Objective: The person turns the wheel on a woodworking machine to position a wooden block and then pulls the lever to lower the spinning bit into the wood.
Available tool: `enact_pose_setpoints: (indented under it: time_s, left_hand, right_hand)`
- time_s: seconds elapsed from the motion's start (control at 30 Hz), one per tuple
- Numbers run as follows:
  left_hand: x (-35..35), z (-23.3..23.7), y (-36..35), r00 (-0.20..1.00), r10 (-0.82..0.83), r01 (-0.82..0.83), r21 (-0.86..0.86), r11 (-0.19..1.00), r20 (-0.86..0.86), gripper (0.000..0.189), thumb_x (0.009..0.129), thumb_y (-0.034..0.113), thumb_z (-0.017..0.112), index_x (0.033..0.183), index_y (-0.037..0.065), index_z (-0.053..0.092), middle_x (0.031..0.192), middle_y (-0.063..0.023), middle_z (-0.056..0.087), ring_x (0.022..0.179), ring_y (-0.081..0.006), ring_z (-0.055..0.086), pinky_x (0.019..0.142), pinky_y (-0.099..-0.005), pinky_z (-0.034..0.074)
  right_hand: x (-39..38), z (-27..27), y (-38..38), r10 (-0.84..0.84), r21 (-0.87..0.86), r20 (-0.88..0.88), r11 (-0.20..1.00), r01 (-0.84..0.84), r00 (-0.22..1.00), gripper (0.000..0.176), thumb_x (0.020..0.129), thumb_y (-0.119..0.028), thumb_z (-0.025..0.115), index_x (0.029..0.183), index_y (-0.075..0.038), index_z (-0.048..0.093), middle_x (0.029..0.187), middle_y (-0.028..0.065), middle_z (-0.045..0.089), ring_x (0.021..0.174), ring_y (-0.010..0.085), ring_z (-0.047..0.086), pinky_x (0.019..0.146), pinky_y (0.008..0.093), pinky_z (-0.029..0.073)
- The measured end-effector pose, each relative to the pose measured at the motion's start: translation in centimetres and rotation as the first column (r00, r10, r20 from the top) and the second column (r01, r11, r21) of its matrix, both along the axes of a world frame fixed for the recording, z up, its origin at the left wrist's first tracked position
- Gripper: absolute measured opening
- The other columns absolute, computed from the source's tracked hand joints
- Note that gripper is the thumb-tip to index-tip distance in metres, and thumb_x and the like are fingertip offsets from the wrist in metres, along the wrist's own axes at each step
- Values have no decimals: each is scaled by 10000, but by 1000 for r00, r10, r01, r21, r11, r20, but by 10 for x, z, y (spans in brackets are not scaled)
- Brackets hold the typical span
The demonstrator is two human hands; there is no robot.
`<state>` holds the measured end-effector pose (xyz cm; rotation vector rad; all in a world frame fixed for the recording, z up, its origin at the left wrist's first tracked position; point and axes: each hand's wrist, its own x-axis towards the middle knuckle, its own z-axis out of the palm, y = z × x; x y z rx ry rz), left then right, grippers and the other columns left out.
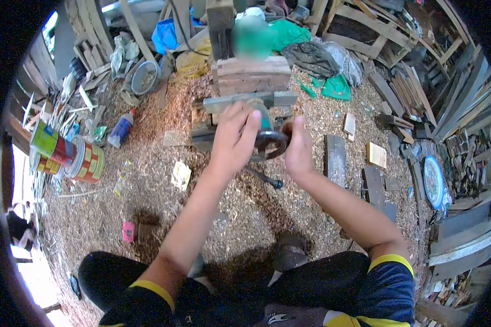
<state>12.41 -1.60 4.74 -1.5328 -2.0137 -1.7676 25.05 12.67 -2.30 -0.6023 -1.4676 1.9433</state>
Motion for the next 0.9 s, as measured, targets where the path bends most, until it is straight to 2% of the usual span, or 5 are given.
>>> enact_pose_setpoints:
  time_s: [0.07,0.2,0.53,0.73,0.9]
  left_hand:
    - [1,15,2,1000,-10,10,6,1000,-11,243,1017,211,617,947,-2,712,946,-168,654,930,-384,612,855,-476,465]
    - [-3,44,16,992,-121,122,-61,991,28,238,985,216,661,907,-5,704,907,-174,635,880,-389,628,821,-480,483]
    - [-6,38,28,944,-326,327,-268,906,50,227,946,240,716,914,16,710,937,-152,695,956,-390,640,850,-488,523]
    - [-5,24,25,993,-94,101,-95,990,76,245,998,218,644,872,10,674,919,-184,687,910,-402,638,841,-494,508]
    - [-4,29,13,1000,-18,18,-20,1000,-10,269,981,232,669,821,16,673,892,-163,691,889,-394,650,837,-497,506]
  right_hand:
    - [-14,42,7,-277,325,46,913,247,960,540,1139,-453,390,833,-60,598,757,34,564,690,148,497,671,332,442]
    - [-40,116,29,-281,171,-165,936,308,945,367,1122,-317,476,877,-55,556,747,28,518,695,143,504,668,331,447]
    - [12,230,2,-152,520,266,854,-9,952,361,1125,-243,477,848,-38,586,769,20,583,739,118,543,708,306,445]
    - [25,150,-12,-103,-76,523,983,167,846,384,1069,-395,556,944,-47,660,821,49,641,772,159,600,745,326,490]
    - [-9,55,-57,-334,-221,281,890,399,900,325,1053,-405,577,1081,-97,679,946,49,671,827,175,632,773,341,519]
